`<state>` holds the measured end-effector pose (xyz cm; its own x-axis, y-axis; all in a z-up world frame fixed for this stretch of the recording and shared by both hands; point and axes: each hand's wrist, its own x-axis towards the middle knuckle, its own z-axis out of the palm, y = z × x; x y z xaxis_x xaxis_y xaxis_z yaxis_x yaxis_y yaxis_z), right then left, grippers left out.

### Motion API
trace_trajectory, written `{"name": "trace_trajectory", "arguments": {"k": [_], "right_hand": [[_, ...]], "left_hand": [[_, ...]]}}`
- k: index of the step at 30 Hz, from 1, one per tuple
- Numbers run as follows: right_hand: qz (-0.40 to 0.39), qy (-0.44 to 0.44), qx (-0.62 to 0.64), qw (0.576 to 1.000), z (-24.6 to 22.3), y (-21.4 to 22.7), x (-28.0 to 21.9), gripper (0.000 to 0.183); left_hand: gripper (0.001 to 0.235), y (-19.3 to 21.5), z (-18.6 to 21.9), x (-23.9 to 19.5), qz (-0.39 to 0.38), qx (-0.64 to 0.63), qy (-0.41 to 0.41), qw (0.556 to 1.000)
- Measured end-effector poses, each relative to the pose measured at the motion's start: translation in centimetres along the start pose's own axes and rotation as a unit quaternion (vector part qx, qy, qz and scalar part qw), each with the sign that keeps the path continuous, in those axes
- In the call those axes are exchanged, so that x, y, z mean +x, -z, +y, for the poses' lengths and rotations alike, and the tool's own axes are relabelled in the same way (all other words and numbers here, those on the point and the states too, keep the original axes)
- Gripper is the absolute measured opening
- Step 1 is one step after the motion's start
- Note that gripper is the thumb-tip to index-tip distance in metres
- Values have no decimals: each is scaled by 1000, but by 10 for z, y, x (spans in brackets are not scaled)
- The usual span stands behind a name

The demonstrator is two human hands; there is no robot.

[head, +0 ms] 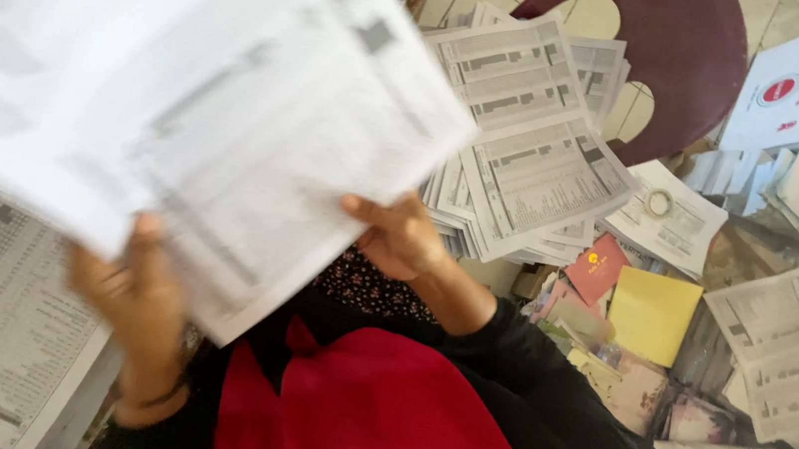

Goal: The person sits on the floor and sorts through stacks of printed papers. They pick up sheets from a pile on the table, flip through them, and place them onto a separate pile on the floor to their right.

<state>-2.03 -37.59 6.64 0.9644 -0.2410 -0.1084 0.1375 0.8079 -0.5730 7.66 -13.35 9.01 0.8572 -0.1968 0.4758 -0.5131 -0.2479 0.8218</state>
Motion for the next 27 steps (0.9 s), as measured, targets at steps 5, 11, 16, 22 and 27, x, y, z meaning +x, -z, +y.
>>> {"name": "trace_trajectory", "arguments": {"k": [5, 11, 16, 22, 27], "right_hand": [[190, 136, -26, 972, -2, 255, -7, 28], [421, 251, 41, 871, -77, 256, -48, 20], [540, 254, 55, 801, -22, 415, -73, 56], [635, 160, -52, 754, -23, 406, -78, 102], [471, -227, -425, 739, -32, 394, -94, 53]], "left_hand": [[58, -62, 35, 16, -219, -193, 14, 956], [30, -48, 19, 13, -232, -180, 28, 956], [21, -16, -14, -4, -198, -118, 82, 970], [19, 13, -42, -22, -161, -59, 87, 981], [22, 26, -77, -39, -127, -64, 121, 983]]}}
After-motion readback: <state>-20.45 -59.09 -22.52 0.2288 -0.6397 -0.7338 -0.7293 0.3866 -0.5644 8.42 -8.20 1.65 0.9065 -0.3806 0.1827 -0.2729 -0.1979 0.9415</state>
